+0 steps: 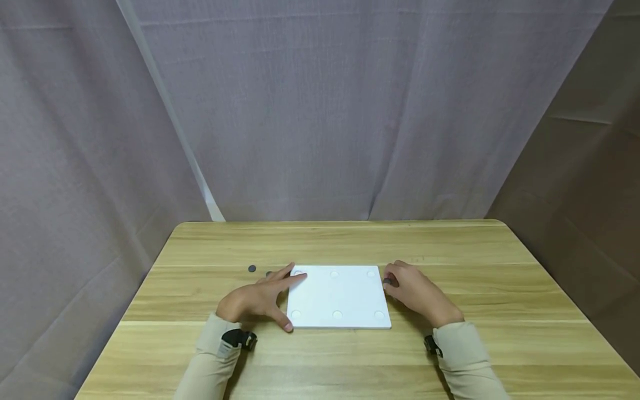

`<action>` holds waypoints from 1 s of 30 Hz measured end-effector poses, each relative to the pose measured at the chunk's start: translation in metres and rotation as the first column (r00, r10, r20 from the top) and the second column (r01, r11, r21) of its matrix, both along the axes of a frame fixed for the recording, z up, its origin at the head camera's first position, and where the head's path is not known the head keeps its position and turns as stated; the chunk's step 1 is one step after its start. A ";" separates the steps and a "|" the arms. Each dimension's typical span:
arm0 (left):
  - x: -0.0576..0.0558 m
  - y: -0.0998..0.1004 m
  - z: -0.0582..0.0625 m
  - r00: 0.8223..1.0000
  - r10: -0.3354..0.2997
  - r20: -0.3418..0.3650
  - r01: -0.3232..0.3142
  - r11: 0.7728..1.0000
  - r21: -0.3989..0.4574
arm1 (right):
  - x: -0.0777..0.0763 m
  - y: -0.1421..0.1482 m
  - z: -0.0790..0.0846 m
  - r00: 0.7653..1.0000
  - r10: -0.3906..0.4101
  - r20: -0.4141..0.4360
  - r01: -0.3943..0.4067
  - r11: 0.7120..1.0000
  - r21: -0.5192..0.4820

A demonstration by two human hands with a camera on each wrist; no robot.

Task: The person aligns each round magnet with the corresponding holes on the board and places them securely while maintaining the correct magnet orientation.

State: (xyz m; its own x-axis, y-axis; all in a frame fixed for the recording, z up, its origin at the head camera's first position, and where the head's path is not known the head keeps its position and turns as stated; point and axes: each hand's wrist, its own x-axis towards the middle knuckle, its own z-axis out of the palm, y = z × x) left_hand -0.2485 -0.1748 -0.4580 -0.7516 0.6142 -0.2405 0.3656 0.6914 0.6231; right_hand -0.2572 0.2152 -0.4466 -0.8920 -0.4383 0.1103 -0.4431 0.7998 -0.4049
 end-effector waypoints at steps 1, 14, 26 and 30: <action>0.000 0.000 0.000 1.000 0.000 0.000 0.000 1.000 0.000 | 0.000 -0.002 -0.001 1.000 0.010 0.011 -0.010 1.000 -0.010; 0.000 0.000 0.000 1.000 0.022 0.008 -0.022 1.000 -0.011 | 0.003 -0.019 -0.007 0.994 0.104 0.017 -0.104 0.994 -0.047; 0.002 0.001 0.002 0.999 0.040 0.024 -0.040 0.999 -0.003 | 0.004 -0.019 -0.007 0.995 0.088 0.046 -0.088 0.996 -0.012; 0.002 0.002 0.002 0.999 0.031 0.023 -0.031 1.000 0.002 | 0.004 -0.018 -0.007 0.994 0.099 0.042 -0.099 0.995 -0.015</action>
State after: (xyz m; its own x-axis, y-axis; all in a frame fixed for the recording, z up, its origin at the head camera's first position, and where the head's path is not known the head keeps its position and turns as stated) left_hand -0.2464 -0.1730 -0.4557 -0.7645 0.5913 -0.2568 0.3295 0.7008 0.6328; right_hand -0.2532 0.1970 -0.4537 -0.8484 -0.5234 0.0790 -0.5017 0.7474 -0.4356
